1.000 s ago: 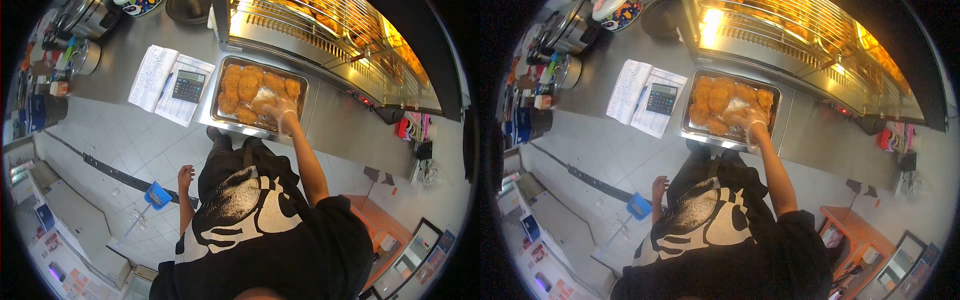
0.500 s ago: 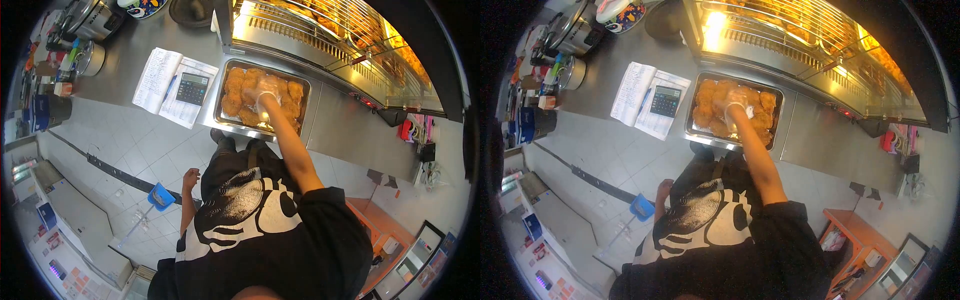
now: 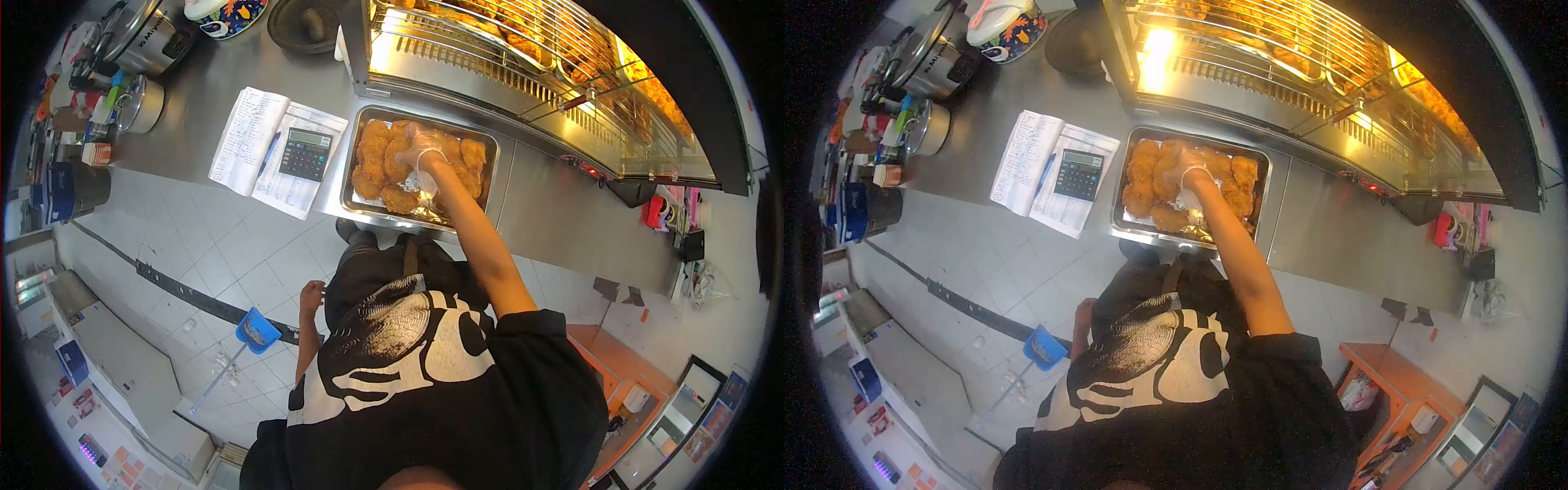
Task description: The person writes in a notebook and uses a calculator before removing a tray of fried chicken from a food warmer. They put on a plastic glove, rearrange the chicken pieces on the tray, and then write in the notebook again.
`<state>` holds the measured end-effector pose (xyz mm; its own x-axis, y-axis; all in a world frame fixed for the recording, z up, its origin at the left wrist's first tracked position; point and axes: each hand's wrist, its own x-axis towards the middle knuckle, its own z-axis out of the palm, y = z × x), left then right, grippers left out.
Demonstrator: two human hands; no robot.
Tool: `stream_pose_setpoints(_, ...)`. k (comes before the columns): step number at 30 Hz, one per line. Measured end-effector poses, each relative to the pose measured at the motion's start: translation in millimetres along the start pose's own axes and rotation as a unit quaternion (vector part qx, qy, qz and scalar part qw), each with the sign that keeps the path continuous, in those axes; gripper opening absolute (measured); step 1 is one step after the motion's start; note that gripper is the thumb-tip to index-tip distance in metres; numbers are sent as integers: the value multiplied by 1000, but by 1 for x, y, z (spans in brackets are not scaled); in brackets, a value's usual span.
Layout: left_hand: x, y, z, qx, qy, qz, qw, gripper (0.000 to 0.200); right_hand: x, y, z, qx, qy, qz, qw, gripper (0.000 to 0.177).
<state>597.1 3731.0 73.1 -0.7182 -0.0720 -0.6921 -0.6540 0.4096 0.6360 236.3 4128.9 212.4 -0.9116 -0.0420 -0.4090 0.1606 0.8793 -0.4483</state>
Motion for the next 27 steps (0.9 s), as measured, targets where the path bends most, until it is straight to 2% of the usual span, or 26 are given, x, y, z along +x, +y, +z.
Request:
stream_pose_setpoints(2,-18,19,9,-27,10,8,1000,26,-4,7,1,89,6,-21,996,62)
stream_pose_setpoints(4,-21,34,9,-59,19,-43,997,27,-4,26,8,214,30,-47,975,58)
stream_pose_setpoints(7,-17,38,10,-67,46,-81,993,29,-36,44,-45,251,-42,-18,967,54)
stream_pose_setpoints(8,-18,36,9,-61,55,-87,993,29,-37,64,-47,243,-26,-8,970,52)
stream_pose_setpoints(9,-20,33,10,-64,57,-95,992,29,-37,82,-57,129,-10,-22,991,47)
stream_pose_setpoints(11,-18,29,10,-67,61,-103,991,29,-45,86,-74,7,15,14,1000,39)
stream_pose_setpoints(12,-15,22,13,-110,57,-108,986,29,-42,94,-68,-58,38,21,997,37)
stream_pose_setpoints(13,-11,15,13,-94,55,-109,988,29,-36,99,-60,-122,62,26,990,35)
stream_pose_setpoints(14,-13,21,13,-79,53,-110,989,29,-25,94,-47,-132,122,59,982,33)
stream_pose_setpoints(16,-12,20,12,-77,48,-110,990,28,-26,45,-51,-205,53,47,976,38)
stream_pose_setpoints(19,-10,15,9,-106,39,-101,988,28,-24,-4,-32,-200,48,22,978,53)
stream_pose_setpoints(20,-8,16,7,-100,42,-94,990,28,-22,-10,-28,-180,62,10,982,59)
stream_pose_setpoints(23,-4,19,-3,-144,81,-88,982,28,-3,-6,-11,-246,7,-47,968,69)
stream_pose_setpoints(24,-2,17,-3,-162,93,-87,979,28,4,1,-4,-262,-3,-58,963,70)
stream_pose_setpoints(27,-2,11,-4,-171,98,-90,976,28,7,15,7,-222,44,-113,967,62)
